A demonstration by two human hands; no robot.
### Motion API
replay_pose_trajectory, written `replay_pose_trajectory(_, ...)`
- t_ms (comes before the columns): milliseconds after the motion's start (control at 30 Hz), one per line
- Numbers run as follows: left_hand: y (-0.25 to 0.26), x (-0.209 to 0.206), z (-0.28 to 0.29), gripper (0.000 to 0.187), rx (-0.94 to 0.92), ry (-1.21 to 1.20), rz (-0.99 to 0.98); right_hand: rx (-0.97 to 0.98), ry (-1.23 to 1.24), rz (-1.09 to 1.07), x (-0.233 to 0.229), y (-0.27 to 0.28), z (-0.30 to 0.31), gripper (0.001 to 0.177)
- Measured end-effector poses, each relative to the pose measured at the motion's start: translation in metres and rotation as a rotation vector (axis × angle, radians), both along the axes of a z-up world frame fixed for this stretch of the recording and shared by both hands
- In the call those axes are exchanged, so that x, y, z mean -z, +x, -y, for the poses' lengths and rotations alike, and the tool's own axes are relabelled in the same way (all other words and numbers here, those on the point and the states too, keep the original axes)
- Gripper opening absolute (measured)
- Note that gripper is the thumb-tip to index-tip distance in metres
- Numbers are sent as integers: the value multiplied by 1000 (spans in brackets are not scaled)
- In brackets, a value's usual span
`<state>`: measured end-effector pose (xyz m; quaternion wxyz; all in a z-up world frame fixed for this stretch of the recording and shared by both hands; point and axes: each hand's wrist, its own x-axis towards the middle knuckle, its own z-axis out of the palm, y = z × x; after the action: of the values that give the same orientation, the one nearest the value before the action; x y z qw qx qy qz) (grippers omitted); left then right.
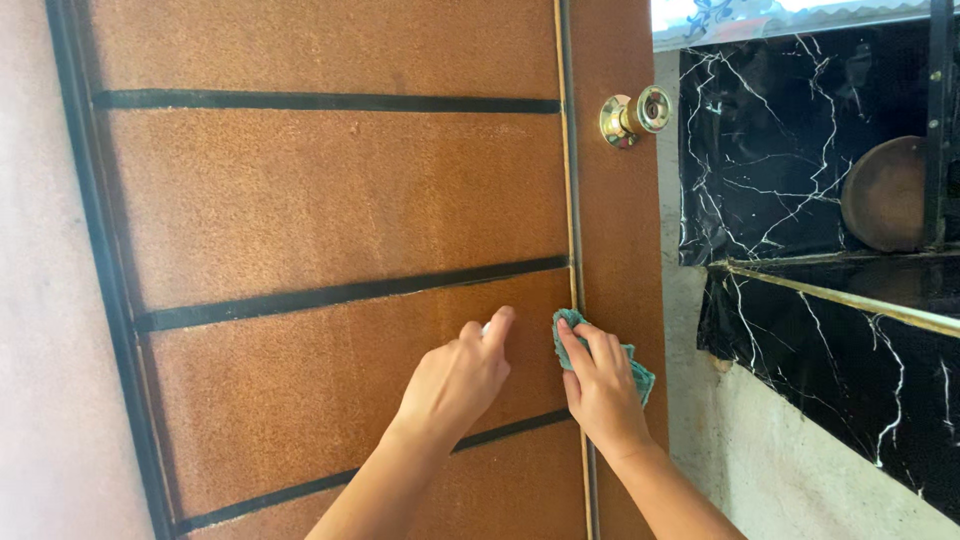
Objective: The person cleans a wooden door with horizontal black stripes by spraying a liquid and wiping the surface with a cloth.
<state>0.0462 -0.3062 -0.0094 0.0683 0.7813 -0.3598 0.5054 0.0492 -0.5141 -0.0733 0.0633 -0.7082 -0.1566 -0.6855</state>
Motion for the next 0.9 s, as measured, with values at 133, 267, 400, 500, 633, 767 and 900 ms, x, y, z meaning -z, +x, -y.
replay_pose_trajectory(133,0,4,6,50,32,76,-45,-21,6,-23,0,-2,0,68)
replay_pose_trajectory(267,7,13,0,31,-155,223,-20,-23,6,-9,1,0,1,67)
replay_pose_trajectory(400,6,12,-17,53,-121,158,38,-22,8,2,2,1,2,66)
replay_pose_trajectory(500,2,7,-19,48,-175,220,0,-23,22,16,4,1,0,64)
replay_pose_trajectory(633,-15,-6,-31,42,-137,122,-164,-11,48,37,6,5,-1,62)
replay_pose_trajectory(767,-24,-26,-66,41,-144,-14,-296,-127,293,87,5,14,-13,54)
replay_pose_trajectory(900,-13,-27,-102,46,163,-127,-63,-214,611,169,-6,26,-70,48)
